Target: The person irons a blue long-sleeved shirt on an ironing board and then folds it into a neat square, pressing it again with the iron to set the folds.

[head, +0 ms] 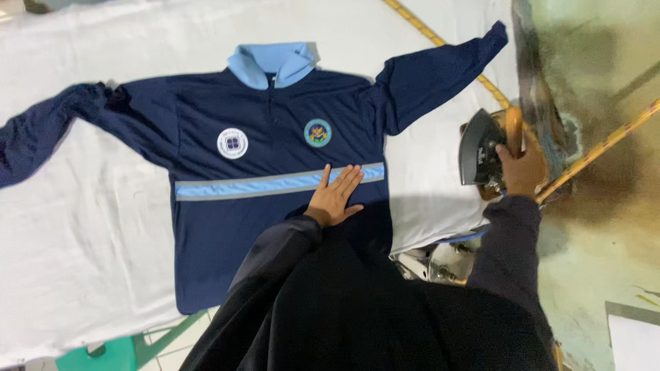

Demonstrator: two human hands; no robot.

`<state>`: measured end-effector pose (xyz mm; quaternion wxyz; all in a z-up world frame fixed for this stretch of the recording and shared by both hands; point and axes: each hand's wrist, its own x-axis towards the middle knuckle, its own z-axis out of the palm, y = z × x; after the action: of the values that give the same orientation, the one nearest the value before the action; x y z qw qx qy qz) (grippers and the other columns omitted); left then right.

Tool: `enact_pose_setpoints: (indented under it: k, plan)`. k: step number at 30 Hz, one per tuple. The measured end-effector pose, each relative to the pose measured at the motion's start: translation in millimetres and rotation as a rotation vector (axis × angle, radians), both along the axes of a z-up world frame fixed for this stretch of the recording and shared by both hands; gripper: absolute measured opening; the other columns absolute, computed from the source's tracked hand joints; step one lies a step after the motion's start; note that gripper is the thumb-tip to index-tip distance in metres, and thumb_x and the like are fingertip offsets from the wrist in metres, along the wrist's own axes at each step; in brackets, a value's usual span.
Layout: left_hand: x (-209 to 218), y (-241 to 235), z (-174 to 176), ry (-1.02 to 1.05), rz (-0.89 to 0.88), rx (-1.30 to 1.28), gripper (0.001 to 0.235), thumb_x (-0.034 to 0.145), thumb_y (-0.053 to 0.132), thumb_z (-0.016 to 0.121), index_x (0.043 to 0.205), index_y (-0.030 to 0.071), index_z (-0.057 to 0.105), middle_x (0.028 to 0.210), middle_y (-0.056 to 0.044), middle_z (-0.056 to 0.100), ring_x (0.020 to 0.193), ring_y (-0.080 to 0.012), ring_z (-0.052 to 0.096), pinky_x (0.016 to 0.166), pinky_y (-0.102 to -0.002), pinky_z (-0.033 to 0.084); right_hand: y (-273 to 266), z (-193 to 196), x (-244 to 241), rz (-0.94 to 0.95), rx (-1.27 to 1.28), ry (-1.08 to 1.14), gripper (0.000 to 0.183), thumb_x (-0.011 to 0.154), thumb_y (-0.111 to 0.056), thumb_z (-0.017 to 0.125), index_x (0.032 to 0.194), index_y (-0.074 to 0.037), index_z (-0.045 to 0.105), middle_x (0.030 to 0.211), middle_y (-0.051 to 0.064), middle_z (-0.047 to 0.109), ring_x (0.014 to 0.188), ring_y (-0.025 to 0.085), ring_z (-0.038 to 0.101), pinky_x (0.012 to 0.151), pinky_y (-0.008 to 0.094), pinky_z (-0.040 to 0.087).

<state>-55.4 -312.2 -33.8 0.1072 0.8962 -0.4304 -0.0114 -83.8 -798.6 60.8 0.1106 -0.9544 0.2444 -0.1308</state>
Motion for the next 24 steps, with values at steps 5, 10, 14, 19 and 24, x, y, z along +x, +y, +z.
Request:
enact_pose_setpoints:
  k: [5, 10, 14, 19, 24]
  plan:
    - [0, 0, 7, 0.096, -0.028, 0.13, 0.089, 0.101, 0.072, 0.026, 0.167, 0.017, 0.002, 0.174, 0.0, 0.0, 0.16, -0.0196, 0.0, 0.126, -0.062, -0.006, 86, 81, 21, -0.22, 0.435, 0.359, 0.097, 0.082, -0.031, 0.077, 0.165, -0.014, 0.028, 0.153, 0.03, 0.046, 0.135, 0.049, 0.049, 0.106, 0.058, 0.041]
    - [8, -1, 18, 0.215, -0.032, 0.234, 0.089, 0.102, 0.073, 0.024, 0.167, 0.019, -0.004, 0.175, 0.0, -0.009, 0.161, -0.0198, -0.007, 0.127, -0.062, -0.013, 113, 15, 3, 0.21, 0.203, 0.232, 0.09, 0.077, -0.022, 0.072, 0.158, 0.0, 0.039, 0.11, 0.043, 0.066, 0.099, 0.06, 0.066, 0.083, 0.067, 0.05]
    - [3, 2, -4, 0.232, -0.069, 0.047, 0.082, 0.101, 0.052, 0.031, 0.167, 0.015, 0.0, 0.175, -0.005, -0.006, 0.161, -0.0237, -0.004, 0.128, -0.058, -0.012, 185, 18, -21, 0.201, 0.026, 0.532, 0.072, 0.081, -0.035, 0.07, 0.151, -0.033, 0.054, 0.096, 0.02, 0.078, 0.095, 0.04, 0.075, 0.085, 0.052, 0.06]
    - [22, 47, 15, 0.197, -0.009, -0.511, 0.072, 0.093, 0.013, 0.031, 0.161, -0.007, 0.019, 0.169, -0.03, 0.009, 0.157, -0.043, 0.007, 0.129, -0.048, 0.0, 236, 54, -19, 0.333, 0.033, 0.63, 0.06, 0.086, -0.04, 0.063, 0.145, -0.043, 0.054, 0.096, 0.013, 0.079, 0.093, 0.035, 0.077, 0.087, 0.048, 0.061]
    - [57, 233, -52, -0.255, 1.413, 0.393, 0.091, 0.099, 0.073, 0.06, 0.166, 0.016, 0.036, 0.163, -0.023, 0.034, 0.133, -0.0592, 0.042, 0.096, -0.078, 0.032, 240, 42, -6, 0.653, -0.11, 0.393, 0.044, 0.084, -0.027, 0.072, 0.128, -0.028, 0.07, 0.071, 0.01, 0.075, 0.065, 0.031, 0.075, 0.068, 0.043, 0.06]
